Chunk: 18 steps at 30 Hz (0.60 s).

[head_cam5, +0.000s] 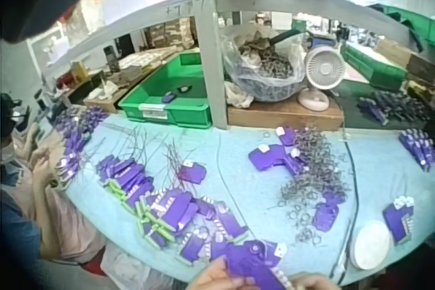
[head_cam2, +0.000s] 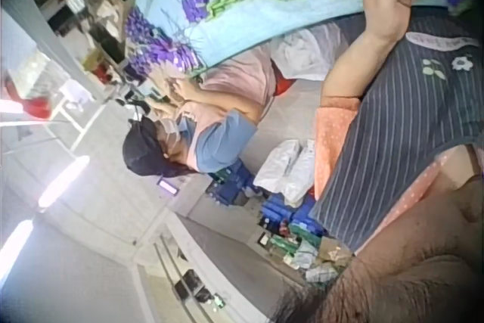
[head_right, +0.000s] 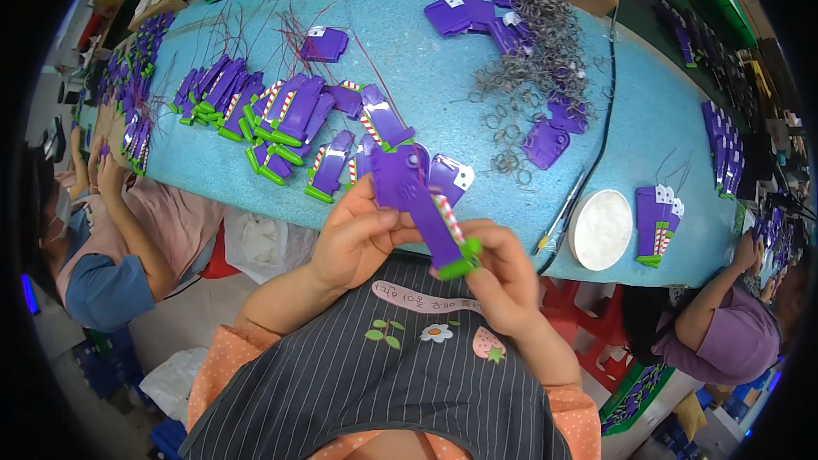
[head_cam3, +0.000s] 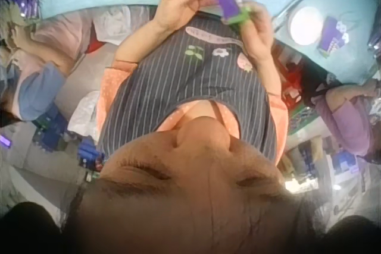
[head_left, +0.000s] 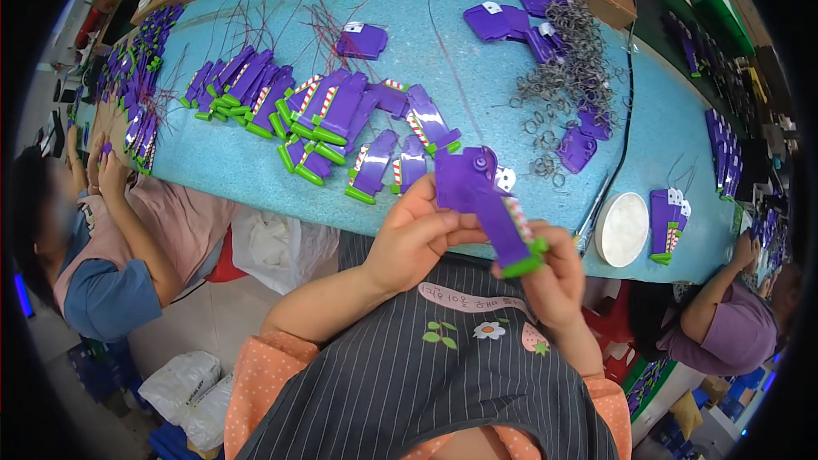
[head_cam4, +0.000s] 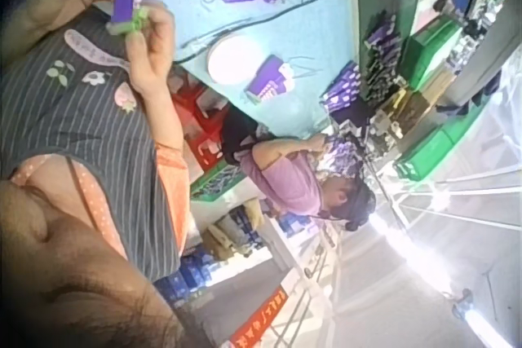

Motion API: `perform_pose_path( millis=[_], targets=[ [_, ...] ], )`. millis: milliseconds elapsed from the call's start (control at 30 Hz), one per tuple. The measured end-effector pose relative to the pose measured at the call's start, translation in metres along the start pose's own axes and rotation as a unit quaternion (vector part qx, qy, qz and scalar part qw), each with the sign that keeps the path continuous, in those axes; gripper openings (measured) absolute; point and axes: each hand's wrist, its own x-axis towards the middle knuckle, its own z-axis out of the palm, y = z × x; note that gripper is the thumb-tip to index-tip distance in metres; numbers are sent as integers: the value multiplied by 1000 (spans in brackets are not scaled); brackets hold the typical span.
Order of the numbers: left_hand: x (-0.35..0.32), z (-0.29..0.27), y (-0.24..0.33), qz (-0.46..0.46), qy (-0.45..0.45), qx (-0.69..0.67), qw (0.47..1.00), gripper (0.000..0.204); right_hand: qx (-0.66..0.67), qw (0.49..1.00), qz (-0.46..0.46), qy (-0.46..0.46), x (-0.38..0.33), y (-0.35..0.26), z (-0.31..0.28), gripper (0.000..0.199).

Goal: The person assembles small purple and green plastic components by hand at a workbench. They repeatedly pick up a purple housing, insert a white piece, and attach a green base, then place the finished unit on the table. The process is repeated for multiple units throughout the clip.

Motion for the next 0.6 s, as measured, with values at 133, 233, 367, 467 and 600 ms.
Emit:
perform_pose_path(
  millis=[133, 233, 367, 467, 600],
  targets=[
    [6, -4, 2, -16, -57, -22, 998, 44, 21, 999, 15, -35, -3, 25, -7, 30],
    [2, -1, -2, -10, -3, 24, 1000, 37, -65, 991, 67, -95, -8, 22, -14, 31],
    [-11, -2, 14, -126, -26, 123, 984, 34, -140, 979, 145, -9, 11, 0, -31, 39],
    [-17, -5, 11, -202, -70, 228, 950, 31, -55, 982, 159, 80, 50, -11, -33, 43],
    [-11, -1, 6, -238, -97, 293, 921, 30, -75, 980, 141, 120, 86, -11, -8, 36]
  ],
)
